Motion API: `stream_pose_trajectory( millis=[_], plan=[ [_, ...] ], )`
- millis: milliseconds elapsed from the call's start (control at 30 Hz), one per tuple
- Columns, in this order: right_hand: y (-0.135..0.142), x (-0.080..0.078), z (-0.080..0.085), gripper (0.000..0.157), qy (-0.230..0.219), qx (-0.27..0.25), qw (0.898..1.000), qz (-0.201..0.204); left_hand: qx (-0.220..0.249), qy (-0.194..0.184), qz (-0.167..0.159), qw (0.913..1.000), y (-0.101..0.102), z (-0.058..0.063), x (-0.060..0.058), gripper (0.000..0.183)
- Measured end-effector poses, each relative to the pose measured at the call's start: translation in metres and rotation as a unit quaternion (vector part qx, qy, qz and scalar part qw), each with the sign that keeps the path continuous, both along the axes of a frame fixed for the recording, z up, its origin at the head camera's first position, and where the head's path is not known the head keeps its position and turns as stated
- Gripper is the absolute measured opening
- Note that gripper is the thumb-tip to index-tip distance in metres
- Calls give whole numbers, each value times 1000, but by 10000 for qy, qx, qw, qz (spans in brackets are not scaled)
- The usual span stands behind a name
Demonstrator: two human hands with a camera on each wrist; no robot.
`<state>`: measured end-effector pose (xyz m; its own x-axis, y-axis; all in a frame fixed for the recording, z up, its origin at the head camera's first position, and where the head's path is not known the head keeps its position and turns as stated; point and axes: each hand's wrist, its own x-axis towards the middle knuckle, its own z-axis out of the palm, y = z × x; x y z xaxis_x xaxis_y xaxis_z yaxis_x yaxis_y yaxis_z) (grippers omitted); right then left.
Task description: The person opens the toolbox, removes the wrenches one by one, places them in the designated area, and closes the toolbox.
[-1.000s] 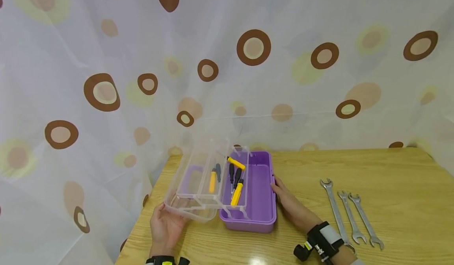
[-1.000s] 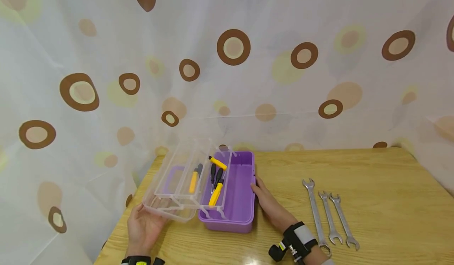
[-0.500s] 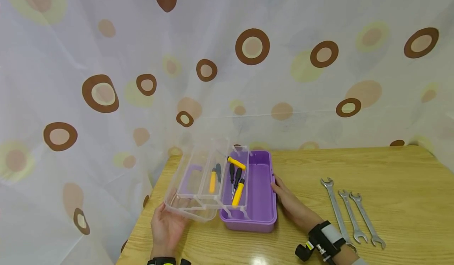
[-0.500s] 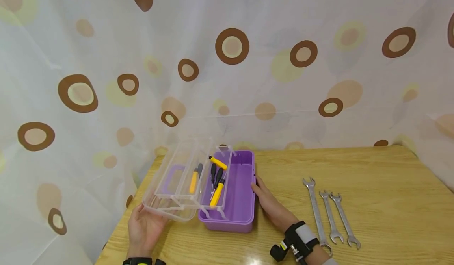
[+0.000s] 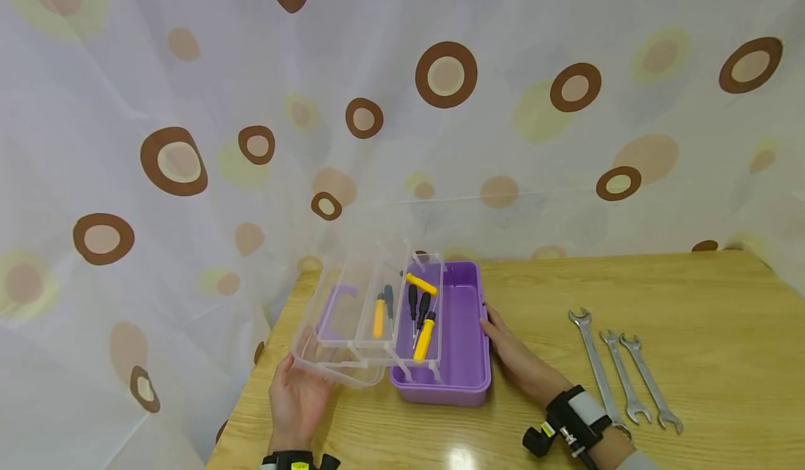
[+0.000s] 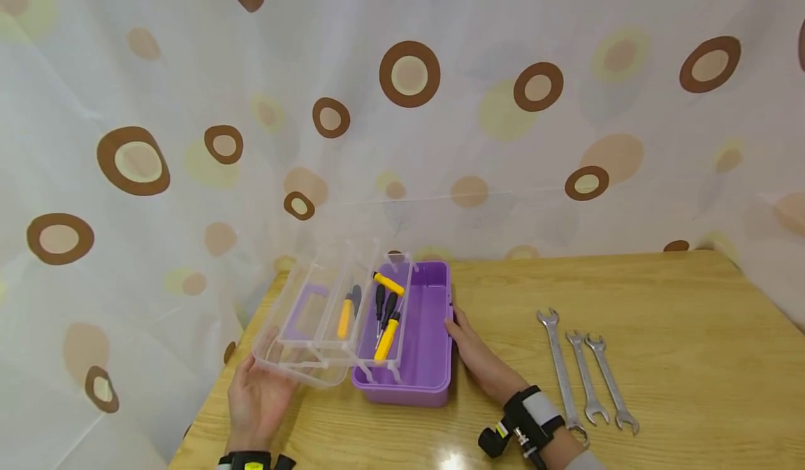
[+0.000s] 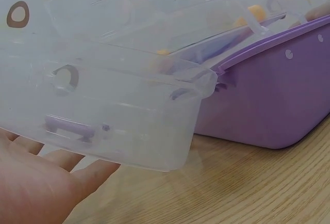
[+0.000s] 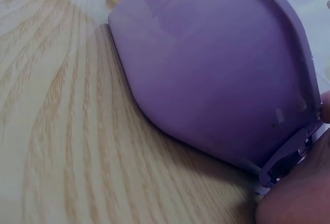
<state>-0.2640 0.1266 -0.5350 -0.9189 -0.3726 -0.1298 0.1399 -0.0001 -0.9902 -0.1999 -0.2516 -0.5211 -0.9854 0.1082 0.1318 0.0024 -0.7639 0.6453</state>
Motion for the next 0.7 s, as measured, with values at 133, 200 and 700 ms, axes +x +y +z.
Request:
stream_pose_trajectory(
  millis=[133,200,700],
  plan=[
    [0,0,0,63,-2,7,10000,29,-43,95,-72,9999,-1,0,-1,64],
    [1,0,1,64,1,28,10000,27,-84,127,-113,9998,-1,-1,-1,63],
    [-1,-2,0,64,-2,-12,10000,-16,-348,193,-138,9991,-1,-3,-3,63]
  ],
)
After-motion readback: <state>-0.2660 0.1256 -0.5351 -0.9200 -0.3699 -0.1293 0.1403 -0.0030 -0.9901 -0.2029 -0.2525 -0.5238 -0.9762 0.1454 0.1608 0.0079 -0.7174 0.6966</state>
